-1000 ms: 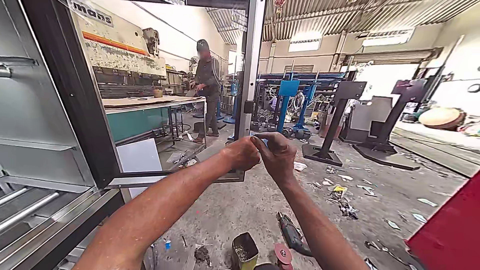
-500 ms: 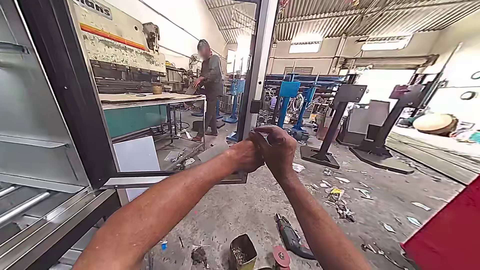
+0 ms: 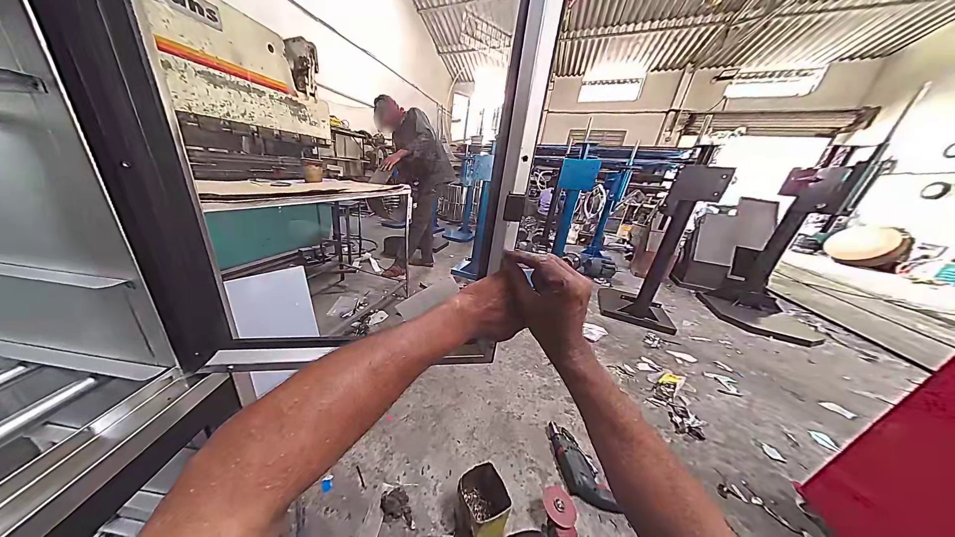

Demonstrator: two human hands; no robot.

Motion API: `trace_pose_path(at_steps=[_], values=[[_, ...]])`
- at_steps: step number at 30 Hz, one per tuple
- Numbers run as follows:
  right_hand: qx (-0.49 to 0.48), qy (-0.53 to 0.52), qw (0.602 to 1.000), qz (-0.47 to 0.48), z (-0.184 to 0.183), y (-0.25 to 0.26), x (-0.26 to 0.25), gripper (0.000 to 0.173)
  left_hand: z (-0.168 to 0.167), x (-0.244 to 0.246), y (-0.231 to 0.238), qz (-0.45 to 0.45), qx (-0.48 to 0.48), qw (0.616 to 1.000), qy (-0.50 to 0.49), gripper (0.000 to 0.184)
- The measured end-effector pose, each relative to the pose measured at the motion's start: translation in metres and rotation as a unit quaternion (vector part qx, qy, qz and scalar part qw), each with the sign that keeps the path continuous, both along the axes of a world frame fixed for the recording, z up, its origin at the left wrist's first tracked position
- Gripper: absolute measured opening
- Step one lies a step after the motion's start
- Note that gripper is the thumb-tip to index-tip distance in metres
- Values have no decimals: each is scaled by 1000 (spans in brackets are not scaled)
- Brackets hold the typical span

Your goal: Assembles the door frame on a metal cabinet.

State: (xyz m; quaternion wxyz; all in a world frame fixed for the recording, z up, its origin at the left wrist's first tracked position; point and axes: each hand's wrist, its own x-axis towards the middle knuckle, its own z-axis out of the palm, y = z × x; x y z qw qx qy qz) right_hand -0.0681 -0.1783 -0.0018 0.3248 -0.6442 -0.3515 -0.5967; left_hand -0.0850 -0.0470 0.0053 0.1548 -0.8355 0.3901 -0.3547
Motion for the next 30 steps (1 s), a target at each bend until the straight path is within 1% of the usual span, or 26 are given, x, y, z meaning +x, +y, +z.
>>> trace_pose_path(at_steps=[4,8,10,13,16,18,21,25,27,29,30], values=[[-2,4,1000,-7,1,-2,-1,13,0,0,-1,14,-2,1000,15,28],[-1,-15,1000,-20,3,-1,0,13,1,-2,-2,32,17,999,10,29],[-4,-22,999,-30,6,0,1,15,1,-4,-2,32,10,999,13,28],[-7,-16,999,-43,9,2,2,23,2,-6,-3,45,5,998,31,30],[-9,-28,1000,4,10,0,6,17,0,-1,-3,34,13,999,13,29],[-37,-29,999,-14,8,-6,6,14,0,3,-4,30,31,999,2,30],[-76,-42,996,-22,5,-16,10,17,-2,5,-2,36,82,996,-22,35],[-117,-46,992,-8,9,-23,11,21,-2,6,-3,37,66,997,14,41],[-116,-46,992,6,12,-22,13,21,0,4,-2,45,81,995,27,46],[-102,-36,994,29,14,-20,13,19,2,3,-2,51,104,993,24,49],[-95,-37,994,34,14,-20,13,15,1,4,-3,50,102,993,23,48]])
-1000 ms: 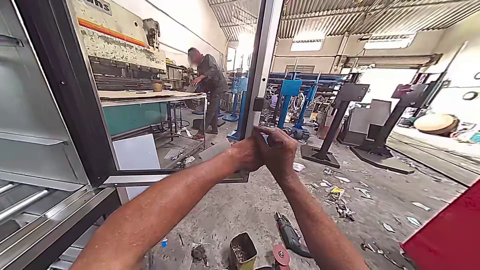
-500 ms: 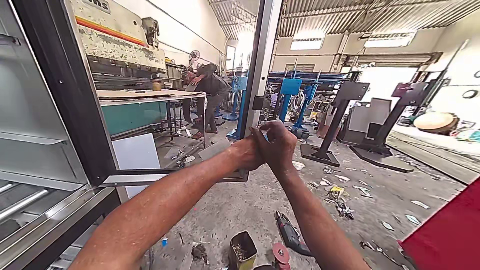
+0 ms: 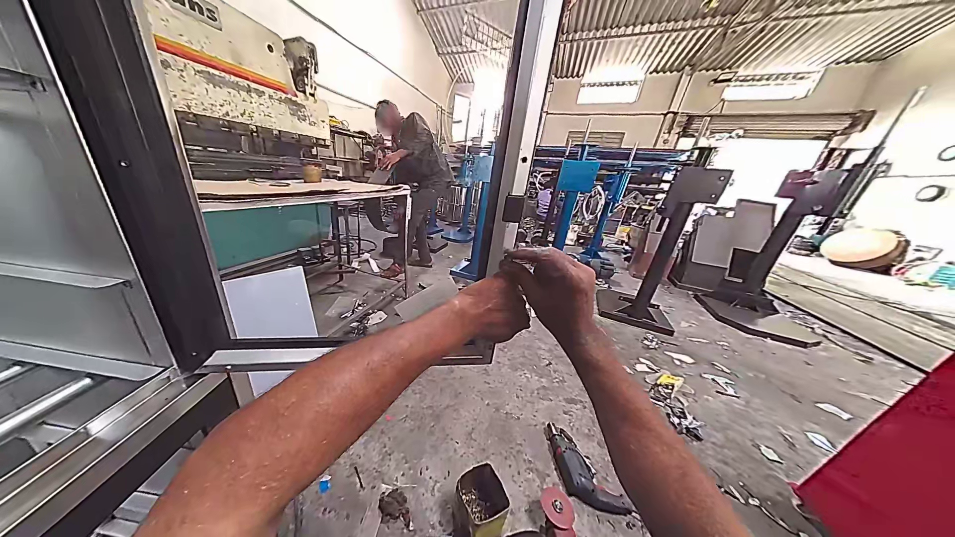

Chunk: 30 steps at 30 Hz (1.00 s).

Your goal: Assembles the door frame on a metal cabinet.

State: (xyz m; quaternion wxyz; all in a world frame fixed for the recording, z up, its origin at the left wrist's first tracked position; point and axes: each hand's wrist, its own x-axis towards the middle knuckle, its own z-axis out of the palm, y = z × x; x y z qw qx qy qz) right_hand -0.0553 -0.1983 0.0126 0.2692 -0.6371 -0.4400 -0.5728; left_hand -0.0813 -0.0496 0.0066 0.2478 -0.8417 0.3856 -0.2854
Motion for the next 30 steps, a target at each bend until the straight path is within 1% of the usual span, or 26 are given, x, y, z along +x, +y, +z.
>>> trace_pose_path(at_steps=[2,4,5,7,10,12,13,16,19,24,27,30], values=[[23,-23,999,-11,-3,3,1,9,-4,4,1,-17,-16,1000,-13,45],[42,-48,997,-35,-7,7,3,9,-7,8,3,-42,-26,998,-47,40],[49,-60,996,-43,-9,8,4,11,-7,7,3,-40,-33,997,-49,38],[55,-71,995,-53,-10,9,4,14,-6,6,1,-31,-44,998,-40,35],[55,-67,995,-55,-10,7,3,15,-5,6,1,-38,-45,998,-33,38],[46,-68,995,-50,-9,6,2,16,-2,1,0,-18,-81,996,16,37],[40,-68,996,-49,-9,5,1,16,-1,0,-1,-17,-84,996,21,36],[23,-65,996,-56,-8,6,1,19,-2,1,-1,-22,-54,998,-7,36],[20,-63,996,-62,-8,7,2,20,0,-1,-1,-11,-46,999,-9,35],[36,-70,995,-68,-7,8,-1,14,-4,2,0,-20,-24,998,-47,35],[37,-69,995,-66,-5,8,-4,11,-5,5,0,-20,-33,999,-35,37],[19,-45,995,-88,-2,8,-10,20,-4,1,-1,-7,-24,999,-36,36]])
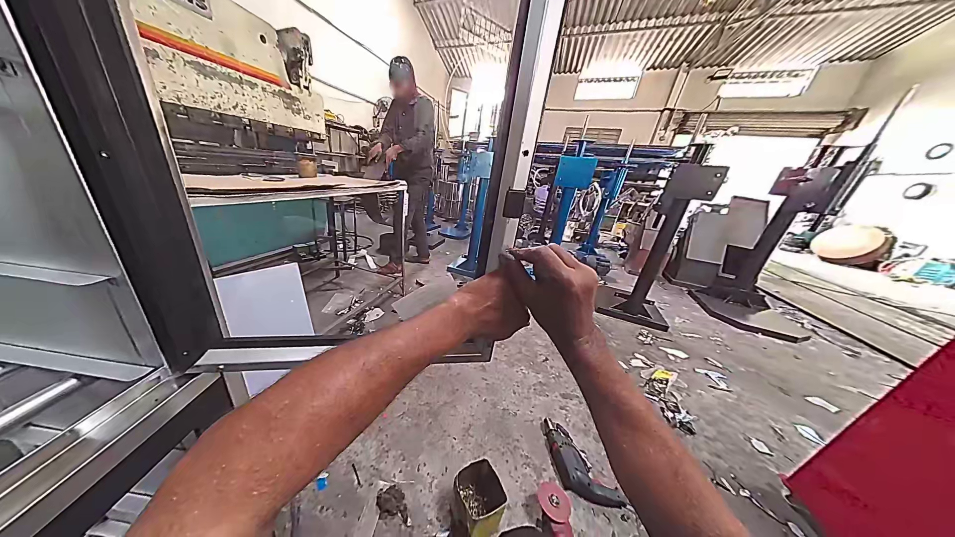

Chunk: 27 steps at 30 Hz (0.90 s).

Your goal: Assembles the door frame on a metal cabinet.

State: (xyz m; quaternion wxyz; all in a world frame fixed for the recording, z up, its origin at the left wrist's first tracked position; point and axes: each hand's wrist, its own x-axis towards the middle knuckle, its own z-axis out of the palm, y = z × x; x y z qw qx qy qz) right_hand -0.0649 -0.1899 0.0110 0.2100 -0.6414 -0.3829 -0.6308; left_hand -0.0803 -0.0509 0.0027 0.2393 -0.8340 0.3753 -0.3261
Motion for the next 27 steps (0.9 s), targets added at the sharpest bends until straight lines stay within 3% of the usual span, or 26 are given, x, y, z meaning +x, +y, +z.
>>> trace_pose_path(at_steps=[2,6,9,12,15,18,21,24,27], values=[[-2,14,1000,-7,3,1,0,26,0,0,0,-4,-7,1000,-10,36],[-7,6,1000,22,1,0,6,16,2,0,-2,10,-5,1000,23,38],[-46,-7,999,25,-1,-9,11,19,5,-4,-3,15,-8,998,58,39],[-62,-16,997,31,2,-14,13,21,3,-2,0,-2,28,999,29,38],[-39,4,998,40,7,-10,7,11,1,-1,-1,-3,50,999,9,39],[-12,37,999,25,7,-4,5,29,2,-3,0,0,18,1000,12,42],[-19,50,997,54,3,-6,6,18,3,-7,0,-6,26,1000,13,40],[-59,47,995,58,2,-11,6,21,2,-2,-2,-5,40,999,26,40],[-30,45,997,51,5,-8,5,13,3,-2,-3,8,33,999,32,42]])
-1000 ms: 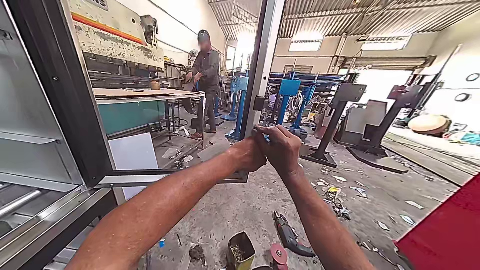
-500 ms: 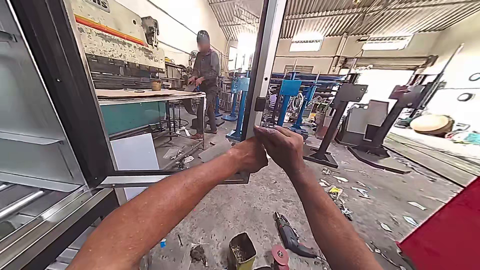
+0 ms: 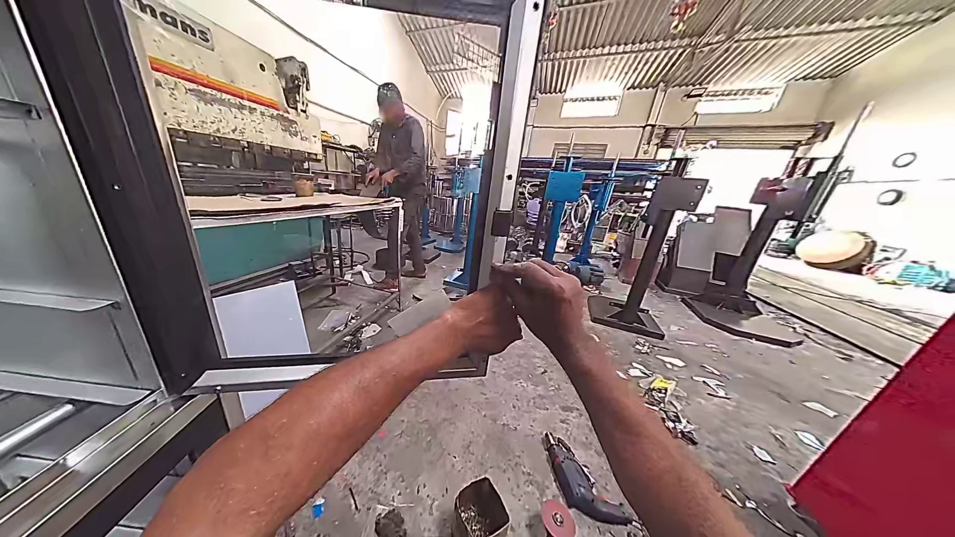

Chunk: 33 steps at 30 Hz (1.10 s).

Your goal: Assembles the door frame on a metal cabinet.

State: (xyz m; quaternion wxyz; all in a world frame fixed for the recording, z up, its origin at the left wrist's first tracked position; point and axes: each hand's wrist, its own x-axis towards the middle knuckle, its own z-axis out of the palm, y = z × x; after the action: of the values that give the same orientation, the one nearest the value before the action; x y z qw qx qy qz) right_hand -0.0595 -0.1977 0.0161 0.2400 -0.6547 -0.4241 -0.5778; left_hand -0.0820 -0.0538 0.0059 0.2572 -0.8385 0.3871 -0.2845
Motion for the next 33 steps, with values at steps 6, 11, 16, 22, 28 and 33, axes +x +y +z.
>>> trace_pose_path(at_steps=[6,11,16,22,28,33], values=[[33,3,999,8,-1,7,2,23,-4,-2,2,-12,-30,999,-6,39],[5,-2,1000,1,-5,0,2,17,-5,1,3,-23,-27,999,-21,40],[47,5,999,5,1,9,4,32,-3,-3,2,2,-25,1000,-9,47],[20,29,999,40,-3,3,5,16,-3,-4,3,-16,-19,999,-28,43],[119,137,975,132,-3,5,9,30,-2,2,6,-48,34,997,-54,37],[508,474,655,297,-88,-42,23,48,7,-5,3,-17,72,996,-44,51]])
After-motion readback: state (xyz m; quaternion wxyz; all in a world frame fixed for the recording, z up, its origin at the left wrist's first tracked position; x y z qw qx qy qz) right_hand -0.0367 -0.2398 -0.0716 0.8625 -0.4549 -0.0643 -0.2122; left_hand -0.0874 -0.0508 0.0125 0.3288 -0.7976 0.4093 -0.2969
